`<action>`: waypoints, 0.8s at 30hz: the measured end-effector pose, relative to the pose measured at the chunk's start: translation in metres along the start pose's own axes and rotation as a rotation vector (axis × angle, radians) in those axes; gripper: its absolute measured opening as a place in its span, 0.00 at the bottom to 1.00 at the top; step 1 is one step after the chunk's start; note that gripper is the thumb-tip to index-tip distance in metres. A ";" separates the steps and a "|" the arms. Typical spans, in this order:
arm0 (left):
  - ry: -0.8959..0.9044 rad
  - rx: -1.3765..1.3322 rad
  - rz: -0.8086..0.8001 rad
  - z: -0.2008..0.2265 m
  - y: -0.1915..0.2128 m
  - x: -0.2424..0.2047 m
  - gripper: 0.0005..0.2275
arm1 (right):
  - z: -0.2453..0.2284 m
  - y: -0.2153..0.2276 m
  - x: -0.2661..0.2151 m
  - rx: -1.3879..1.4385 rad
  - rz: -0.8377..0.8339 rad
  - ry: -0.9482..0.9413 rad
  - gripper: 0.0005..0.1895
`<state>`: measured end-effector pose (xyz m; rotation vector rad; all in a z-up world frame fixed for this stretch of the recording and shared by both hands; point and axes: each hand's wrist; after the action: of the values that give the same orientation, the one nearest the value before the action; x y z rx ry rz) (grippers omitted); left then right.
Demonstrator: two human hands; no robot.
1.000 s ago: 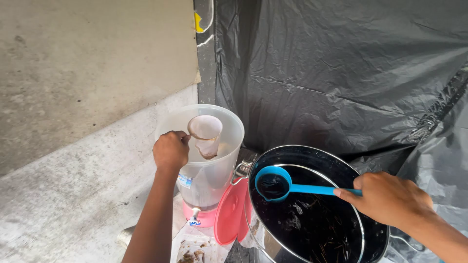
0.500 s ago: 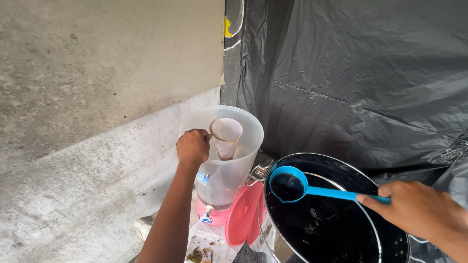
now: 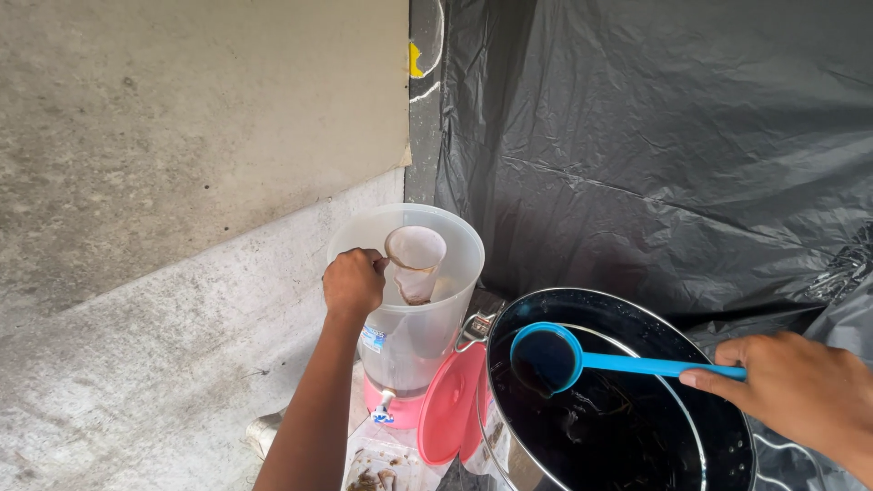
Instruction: Filtering tea from a large pot into a dispenser using a ladle and a cloth filter
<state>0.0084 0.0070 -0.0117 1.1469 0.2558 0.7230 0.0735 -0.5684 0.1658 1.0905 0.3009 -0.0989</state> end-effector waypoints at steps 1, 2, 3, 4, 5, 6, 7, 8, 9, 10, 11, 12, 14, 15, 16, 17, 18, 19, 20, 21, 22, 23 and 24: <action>-0.002 0.002 -0.004 0.002 0.003 -0.003 0.13 | 0.001 -0.002 0.000 0.002 -0.004 -0.001 0.32; 0.008 -0.010 -0.018 0.003 0.005 -0.005 0.13 | 0.002 -0.004 0.001 -0.008 0.000 0.005 0.32; 0.018 -0.023 -0.031 0.005 0.009 -0.006 0.14 | 0.003 -0.004 0.002 -0.017 0.006 0.009 0.31; 0.015 -0.022 -0.033 0.003 0.007 -0.005 0.14 | 0.004 -0.007 0.003 -0.015 0.004 0.007 0.31; 0.001 -0.021 -0.013 0.002 0.005 -0.004 0.14 | 0.004 -0.008 0.004 -0.034 0.014 -0.001 0.30; -0.013 -0.020 0.008 0.000 0.003 -0.003 0.14 | 0.005 -0.010 0.006 -0.054 0.025 -0.009 0.29; -0.012 -0.021 0.006 0.001 0.002 -0.003 0.14 | 0.007 -0.012 0.009 -0.055 0.024 -0.008 0.29; -0.009 -0.015 0.002 0.001 0.002 -0.003 0.14 | 0.009 -0.014 0.012 -0.064 0.041 -0.016 0.29; -0.006 -0.009 -0.001 0.000 0.003 -0.002 0.14 | 0.009 -0.016 0.015 -0.072 0.059 -0.022 0.29; -0.005 -0.007 -0.001 0.000 0.003 -0.003 0.14 | 0.009 -0.016 0.016 -0.071 0.059 -0.021 0.29; 0.000 -0.013 -0.005 0.000 0.003 -0.003 0.14 | 0.010 -0.015 0.016 -0.059 0.057 -0.029 0.29; 0.005 -0.019 -0.010 0.001 0.004 -0.004 0.14 | 0.011 -0.015 0.017 -0.046 0.056 -0.036 0.28; -0.005 -0.016 0.002 -0.001 0.001 -0.003 0.15 | 0.015 -0.018 0.021 -0.060 0.078 -0.038 0.29; -0.014 -0.012 0.015 -0.002 0.000 -0.002 0.16 | 0.016 -0.019 0.023 -0.074 0.101 -0.040 0.29; -0.015 -0.011 0.014 -0.002 0.001 -0.002 0.16 | 0.017 -0.018 0.023 -0.073 0.100 -0.040 0.29; 0.001 -0.010 -0.005 -0.001 0.002 -0.002 0.15 | 0.018 -0.016 0.023 -0.051 0.085 -0.042 0.31; 0.017 -0.010 -0.024 0.000 0.003 -0.002 0.14 | 0.018 -0.015 0.022 -0.030 0.071 -0.044 0.32; 0.018 -0.009 -0.026 -0.001 0.002 -0.002 0.14 | 0.022 -0.019 0.034 -0.030 0.069 -0.044 0.32; 0.013 -0.008 -0.019 -0.001 0.002 -0.001 0.13 | 0.025 -0.023 0.045 0.068 0.052 -0.003 0.34; 0.008 -0.007 -0.011 -0.001 0.001 0.000 0.13 | 0.028 -0.027 0.056 0.167 0.035 0.037 0.40; 0.007 -0.007 -0.012 -0.001 0.002 -0.002 0.13 | 0.029 -0.025 0.056 0.168 0.034 0.037 0.40; 0.018 -0.010 -0.023 0.000 0.004 -0.003 0.14 | 0.030 -0.024 0.057 0.199 0.003 0.029 0.43; 0.029 -0.013 -0.034 0.001 0.005 -0.004 0.14 | 0.031 -0.022 0.057 0.230 -0.027 0.020 0.46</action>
<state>0.0045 0.0049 -0.0072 1.1181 0.2940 0.7110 0.1289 -0.6022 0.1439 1.3167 0.3281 -0.1496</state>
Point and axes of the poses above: each hand's wrist, its own x-axis towards the middle knuckle, its own y-axis out of the back of the hand, z = x × y, and after that the axes turned 14 degrees about -z, right-handed
